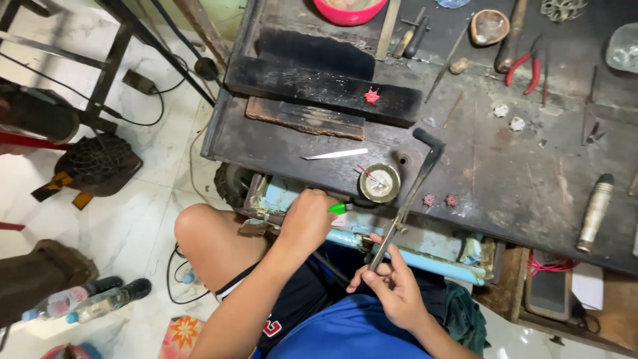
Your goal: Using a blowtorch and a metal rod to heat and solder small jewelry components on a workbench.
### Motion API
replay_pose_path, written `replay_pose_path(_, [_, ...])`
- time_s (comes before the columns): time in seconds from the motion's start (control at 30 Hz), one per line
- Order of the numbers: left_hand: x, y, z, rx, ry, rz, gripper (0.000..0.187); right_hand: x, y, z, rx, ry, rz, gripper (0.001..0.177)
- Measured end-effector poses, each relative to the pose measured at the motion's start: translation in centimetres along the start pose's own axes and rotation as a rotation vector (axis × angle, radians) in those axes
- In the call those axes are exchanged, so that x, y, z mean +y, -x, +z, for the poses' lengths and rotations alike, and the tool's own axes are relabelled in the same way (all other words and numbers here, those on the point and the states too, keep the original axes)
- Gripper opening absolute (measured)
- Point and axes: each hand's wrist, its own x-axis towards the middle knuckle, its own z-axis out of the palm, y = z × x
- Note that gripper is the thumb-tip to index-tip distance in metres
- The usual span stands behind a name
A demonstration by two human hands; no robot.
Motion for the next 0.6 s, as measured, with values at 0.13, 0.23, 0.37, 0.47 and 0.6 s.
replay_pose_path(0.13, [0.3,1.5,-4.1,-0.062,0.116,0.096,0.023,0.0,0.3,-0.6,-0.015,-0.014,-0.004,0.067])
replay_pose_path(0.23, [1.7,2.6,-7.7,-0.161,0.408,0.168,0.025,0.1,0.4,-0.7,-0.060,0.010,-0.016,0.064])
replay_pose_path(0.37, [5.6,1.9,-9.4,-0.038,0.974,0.048,0.036,-0.2,0.3,0.2,-0.094,0.024,-0.040,0.064])
replay_pose_path(0.47, [8.2,-0.1,-8.9,-0.066,1.225,-0.034,0.045,-0.2,0.3,0.6,-0.103,0.047,-0.041,0.063])
replay_pose_path(0.6, [11.4,-2.4,-8.2,-0.274,1.758,-0.370,0.055,0.3,0.4,0.6,-0.106,0.033,-0.065,0.064])
